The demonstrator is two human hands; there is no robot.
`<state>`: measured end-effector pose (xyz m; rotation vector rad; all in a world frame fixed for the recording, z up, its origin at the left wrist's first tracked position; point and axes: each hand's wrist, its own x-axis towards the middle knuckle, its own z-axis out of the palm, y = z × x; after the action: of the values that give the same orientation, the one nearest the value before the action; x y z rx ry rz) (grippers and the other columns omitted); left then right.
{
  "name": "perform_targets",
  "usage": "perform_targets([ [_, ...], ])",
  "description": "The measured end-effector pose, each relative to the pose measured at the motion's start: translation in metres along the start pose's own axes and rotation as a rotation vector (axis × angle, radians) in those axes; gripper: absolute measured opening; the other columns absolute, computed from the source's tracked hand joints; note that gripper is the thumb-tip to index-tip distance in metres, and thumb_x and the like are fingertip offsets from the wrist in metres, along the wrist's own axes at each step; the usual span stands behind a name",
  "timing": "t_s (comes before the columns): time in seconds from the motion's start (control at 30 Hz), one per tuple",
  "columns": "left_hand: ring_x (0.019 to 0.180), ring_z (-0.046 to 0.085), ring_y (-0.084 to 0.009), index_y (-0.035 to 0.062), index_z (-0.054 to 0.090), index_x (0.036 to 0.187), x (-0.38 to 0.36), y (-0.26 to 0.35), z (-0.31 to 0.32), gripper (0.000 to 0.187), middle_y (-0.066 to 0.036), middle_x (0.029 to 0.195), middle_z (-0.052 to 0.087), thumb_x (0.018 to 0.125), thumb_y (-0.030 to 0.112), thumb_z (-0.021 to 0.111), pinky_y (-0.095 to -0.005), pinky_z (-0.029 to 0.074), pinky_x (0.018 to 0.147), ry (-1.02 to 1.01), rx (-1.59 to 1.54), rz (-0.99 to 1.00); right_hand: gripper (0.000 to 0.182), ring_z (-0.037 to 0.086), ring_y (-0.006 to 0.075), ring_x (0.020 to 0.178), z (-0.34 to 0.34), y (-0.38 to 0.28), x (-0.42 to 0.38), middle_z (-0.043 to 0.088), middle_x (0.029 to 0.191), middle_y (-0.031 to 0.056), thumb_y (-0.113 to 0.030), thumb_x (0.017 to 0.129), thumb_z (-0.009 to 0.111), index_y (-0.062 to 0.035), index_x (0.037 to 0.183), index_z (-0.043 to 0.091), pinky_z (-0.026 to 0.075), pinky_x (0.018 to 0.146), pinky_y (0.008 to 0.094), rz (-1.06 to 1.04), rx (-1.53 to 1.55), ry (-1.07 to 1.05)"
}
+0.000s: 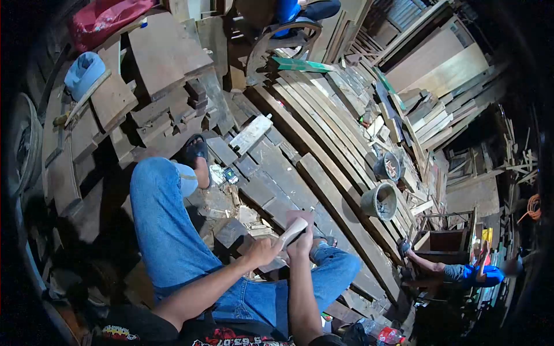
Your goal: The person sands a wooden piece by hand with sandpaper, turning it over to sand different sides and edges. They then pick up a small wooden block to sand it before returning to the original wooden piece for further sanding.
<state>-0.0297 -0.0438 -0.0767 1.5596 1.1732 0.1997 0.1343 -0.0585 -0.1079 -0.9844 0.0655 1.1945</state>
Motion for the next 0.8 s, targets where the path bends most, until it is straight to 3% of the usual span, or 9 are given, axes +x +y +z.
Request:
perform_targets([
  [0.07, 0.082, 0.07, -0.0503, -0.0068, 0.072, 0.083, 0.002, -0.001, -0.008, 0.075, -0.035, 0.077, 0.067, 0.101, 0.059, 0.042, -0.0564, 0.054, 0.077, 0.0, 0.055, 0.006, 0.05, 0.063, 0.0292, 0.11, -0.003, 0.0, 0.0, 0.066, 0.121, 0.0118, -0.043, 0.11, 0.037, -0.0015, 0.129, 0.057, 0.05, 0.099, 0.0437, -0.049, -0.011, -0.003],
  [0.13, 0.082, 0.07, -0.0507, -0.0079, 0.072, 0.083, 0.0, 0.004, -0.014, 0.078, -0.035, 0.077, 0.067, 0.102, 0.06, 0.041, -0.0564, 0.054, 0.077, 0.08, 0.096, 0.031, 0.041, 0.063, 0.0227, 0.087, 0.009, 0.008, -0.019, 0.066, 0.098, 0.0049, -0.043, 0.11, 0.039, -0.0081, 0.114, 0.06, 0.054, 0.079, 0.0394, -0.114, -0.106, 0.153],
  [0.2, 0.086, 0.07, -0.0509, -0.0082, 0.072, 0.087, -0.001, 0.004, -0.015, 0.077, -0.035, 0.079, 0.067, 0.102, 0.059, 0.04, -0.0556, 0.054, 0.079, 0.053, -0.005, -0.033, 0.03, 0.039, 0.0089, 0.061, -0.001, 0.03, -0.031, 0.044, 0.071, -0.0082, -0.043, 0.109, 0.044, -0.0212, 0.09, 0.051, 0.037, 0.057, 0.0277, -0.002, -0.081, 0.265],
  [0.37, 0.086, 0.069, -0.0504, -0.0079, 0.074, 0.085, 0.0, -0.023, 0.015, 0.077, -0.037, 0.081, 0.066, 0.102, 0.059, 0.039, -0.0559, 0.055, 0.08, 0.153, 0.04, 0.093, 0.051, 0.066, 0.0289, 0.1, -0.005, 0.023, -0.012, 0.068, 0.108, 0.0112, -0.045, 0.111, 0.032, -0.0044, 0.125, 0.059, 0.053, 0.093, 0.043, 0.011, 0.086, 0.141],
  [0.47, 0.093, 0.069, -0.0507, -0.0094, 0.073, 0.085, 0.002, 0.001, -0.009, 0.08, -0.037, 0.083, 0.067, 0.103, 0.06, 0.036, -0.0573, 0.053, 0.086, 0.001, 0.088, -0.073, 0.043, 0.063, 0.0229, 0.081, 0.02, 0.018, -0.023, 0.065, 0.092, 0.0063, -0.044, 0.11, 0.038, -0.0094, 0.108, 0.063, 0.053, 0.074, 0.0391, -0.116, -0.087, 0.204],
  [0.57, 0.093, 0.069, -0.0511, -0.0106, 0.073, 0.083, 0.014, -0.02, 0.002, 0.082, -0.039, 0.083, 0.066, 0.102, 0.06, 0.036, -0.0584, 0.053, 0.086, 0.102, 0.013, -0.036, 0.036, 0.039, 0.0118, 0.056, 0.022, 0.034, -0.052, 0.041, 0.068, -0.0052, -0.041, 0.108, 0.049, -0.0206, 0.078, 0.048, 0.033, 0.051, 0.029, -0.016, -0.074, 0.296],
  [0.67, 0.091, 0.07, -0.051, -0.0075, 0.074, 0.084, -0.007, 0.008, -0.008, 0.08, -0.038, 0.082, 0.066, 0.102, 0.061, 0.037, -0.0569, 0.055, 0.082, 0.063, 0.078, -0.01, 0.042, 0.062, 0.0197, 0.077, 0.046, 0.014, -0.041, 0.065, 0.088, 0.0028, -0.045, 0.109, 0.039, -0.0125, 0.105, 0.064, 0.052, 0.07, 0.0357, -0.043, 0.009, 0.329],
  [0.7, 0.089, 0.07, -0.0511, -0.0084, 0.074, 0.086, -0.007, 0.006, -0.001, 0.081, -0.038, 0.082, 0.066, 0.101, 0.063, 0.038, -0.0556, 0.055, 0.08, -0.017, 0.005, -0.061, 0.05, 0.067, 0.0244, 0.092, 0.017, 0.012, -0.024, 0.07, 0.103, 0.0071, -0.044, 0.111, 0.033, -0.0072, 0.12, 0.064, 0.054, 0.084, 0.0387, -0.056, -0.015, 0.141],
  [0.8, 0.091, 0.07, -0.0507, -0.011, 0.073, 0.087, 0.002, -0.01, 0.002, 0.085, -0.038, 0.084, 0.067, 0.099, 0.066, 0.039, -0.0551, 0.055, 0.08, 0.157, 0.005, 0.106, 0.048, 0.066, 0.0249, 0.094, 0.017, 0.016, -0.021, 0.069, 0.105, 0.0065, -0.042, 0.11, 0.033, -0.0073, 0.12, 0.063, 0.054, 0.085, 0.0403, -0.045, 0.048, 0.14],
])
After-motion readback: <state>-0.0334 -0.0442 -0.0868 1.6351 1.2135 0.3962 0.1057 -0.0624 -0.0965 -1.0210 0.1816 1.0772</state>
